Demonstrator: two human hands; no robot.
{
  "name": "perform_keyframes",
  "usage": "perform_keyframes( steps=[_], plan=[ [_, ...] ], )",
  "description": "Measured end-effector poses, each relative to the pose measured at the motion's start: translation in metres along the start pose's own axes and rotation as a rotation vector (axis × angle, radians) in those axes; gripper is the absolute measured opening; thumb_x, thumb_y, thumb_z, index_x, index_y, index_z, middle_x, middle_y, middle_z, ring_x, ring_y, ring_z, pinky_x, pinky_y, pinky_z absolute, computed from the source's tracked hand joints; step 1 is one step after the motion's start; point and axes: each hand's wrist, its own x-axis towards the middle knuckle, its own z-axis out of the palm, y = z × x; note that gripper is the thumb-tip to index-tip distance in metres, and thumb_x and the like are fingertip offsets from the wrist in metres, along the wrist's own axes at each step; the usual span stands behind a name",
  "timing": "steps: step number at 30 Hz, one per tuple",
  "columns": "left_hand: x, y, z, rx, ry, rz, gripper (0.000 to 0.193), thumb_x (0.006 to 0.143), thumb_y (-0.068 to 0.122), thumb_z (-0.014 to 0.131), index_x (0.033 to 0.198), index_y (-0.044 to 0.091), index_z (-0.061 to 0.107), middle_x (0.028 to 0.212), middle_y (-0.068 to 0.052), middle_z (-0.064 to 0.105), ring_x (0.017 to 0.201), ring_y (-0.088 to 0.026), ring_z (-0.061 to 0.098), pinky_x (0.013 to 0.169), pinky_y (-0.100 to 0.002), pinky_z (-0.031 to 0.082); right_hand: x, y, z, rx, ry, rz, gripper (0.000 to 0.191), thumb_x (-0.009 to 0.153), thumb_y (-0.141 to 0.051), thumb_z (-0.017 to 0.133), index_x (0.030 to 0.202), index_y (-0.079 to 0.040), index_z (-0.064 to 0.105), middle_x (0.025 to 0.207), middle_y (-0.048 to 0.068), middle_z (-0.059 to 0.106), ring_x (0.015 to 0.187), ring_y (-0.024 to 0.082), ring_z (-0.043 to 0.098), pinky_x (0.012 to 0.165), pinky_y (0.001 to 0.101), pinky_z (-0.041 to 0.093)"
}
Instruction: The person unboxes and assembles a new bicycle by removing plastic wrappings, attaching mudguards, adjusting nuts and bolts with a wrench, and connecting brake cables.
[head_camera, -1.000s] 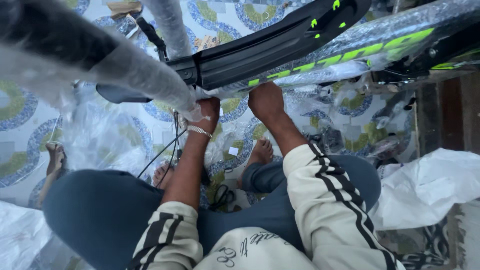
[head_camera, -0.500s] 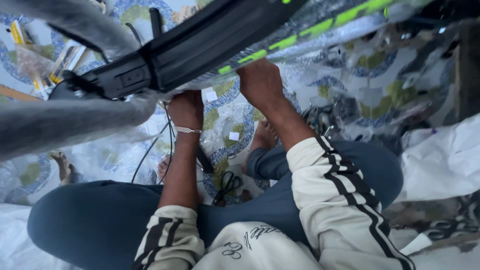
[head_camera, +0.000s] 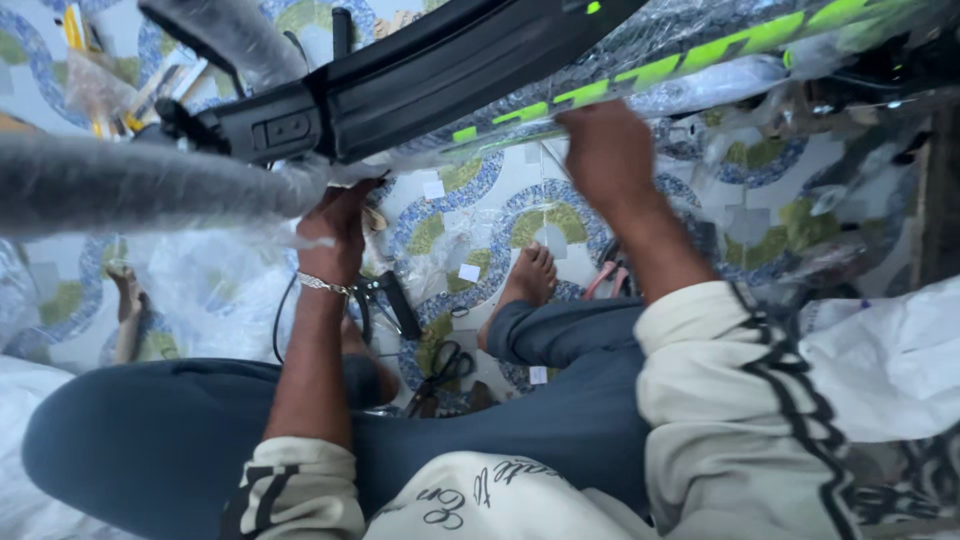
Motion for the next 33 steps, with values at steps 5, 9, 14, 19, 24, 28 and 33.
perform_keyframes(
  steps=[5,9,14,19,24,28,33],
  plan=[
    [-0.005,-0.004,-0.008,0.108,0.057,-0.018,0.034,0.094,0.003,0.063,0.121,0.018,0.075,0.107,-0.015,0.075,0.095,-0.039,0.071,0.077,-0.048,0.056,-0.027,0.05,-0.05,-0.213,-0.13,0.146,0.019,0.091,-0.01,0.067,0.103,-0.016,0.081,0.098,0.016,0.069,0.097,0.038,0.067,0.082,0.0518,0.052],
    [-0.008,-0.017,-0.015,0.203,-0.132,-0.145,0.026,0.094,0.012,0.064,0.117,0.014,0.076,0.096,-0.02,0.074,0.084,-0.043,0.068,0.069,-0.051,0.053,-0.057,0.09,-0.079,-0.346,-0.091,0.263,0.024,0.087,-0.007,0.067,0.103,-0.018,0.081,0.104,0.016,0.068,0.1,0.039,0.066,0.083,0.0524,0.052],
    [-0.007,-0.039,-0.027,-0.152,-0.399,-0.344,0.027,0.099,0.028,0.06,0.119,0.014,0.072,0.079,-0.02,0.071,0.076,-0.04,0.071,0.072,-0.05,0.054,-0.073,0.114,-0.075,-0.369,-0.134,0.393,0.021,0.08,-0.01,0.07,0.095,-0.019,0.081,0.101,0.019,0.069,0.097,0.042,0.065,0.079,0.0526,0.053],
    [-0.006,-0.028,-0.035,0.051,-0.504,-0.169,0.03,0.097,0.031,0.067,0.111,0.006,0.074,0.089,-0.023,0.073,0.079,-0.044,0.068,0.072,-0.052,0.053,-0.058,0.104,-0.059,-0.252,-0.235,0.388,0.015,0.085,-0.015,0.07,0.094,-0.019,0.081,0.106,0.014,0.073,0.099,0.038,0.068,0.085,0.0527,0.054],
    [-0.013,0.038,-0.013,0.254,-0.193,0.072,0.029,0.096,0.021,0.064,0.119,0.004,0.069,0.111,-0.021,0.071,0.1,-0.041,0.067,0.088,-0.051,0.052,-0.046,0.088,-0.051,-0.2,-0.401,0.443,0.02,0.085,-0.014,0.068,0.099,-0.019,0.081,0.103,0.015,0.075,0.099,0.038,0.07,0.088,0.0503,0.054],
    [0.008,0.108,0.045,-0.122,-0.409,0.32,0.039,0.091,0.022,0.069,0.127,0.008,0.067,0.121,-0.017,0.068,0.113,-0.037,0.062,0.098,-0.048,0.048,-0.043,0.09,-0.044,-0.122,-0.56,0.443,0.022,0.085,-0.018,0.07,0.105,-0.019,0.079,0.107,0.015,0.074,0.101,0.038,0.069,0.088,0.0498,0.054],
    [0.094,0.167,0.136,-0.127,-0.15,0.57,0.036,0.092,0.015,0.064,0.127,0.008,0.064,0.13,-0.015,0.068,0.121,-0.036,0.062,0.102,-0.049,0.047,-0.042,0.106,-0.033,0.286,-0.306,0.442,0.037,0.093,-0.034,0.074,0.119,-0.007,0.07,0.109,0.018,0.072,0.101,0.034,0.071,0.087,0.0436,0.054]
  ],
)
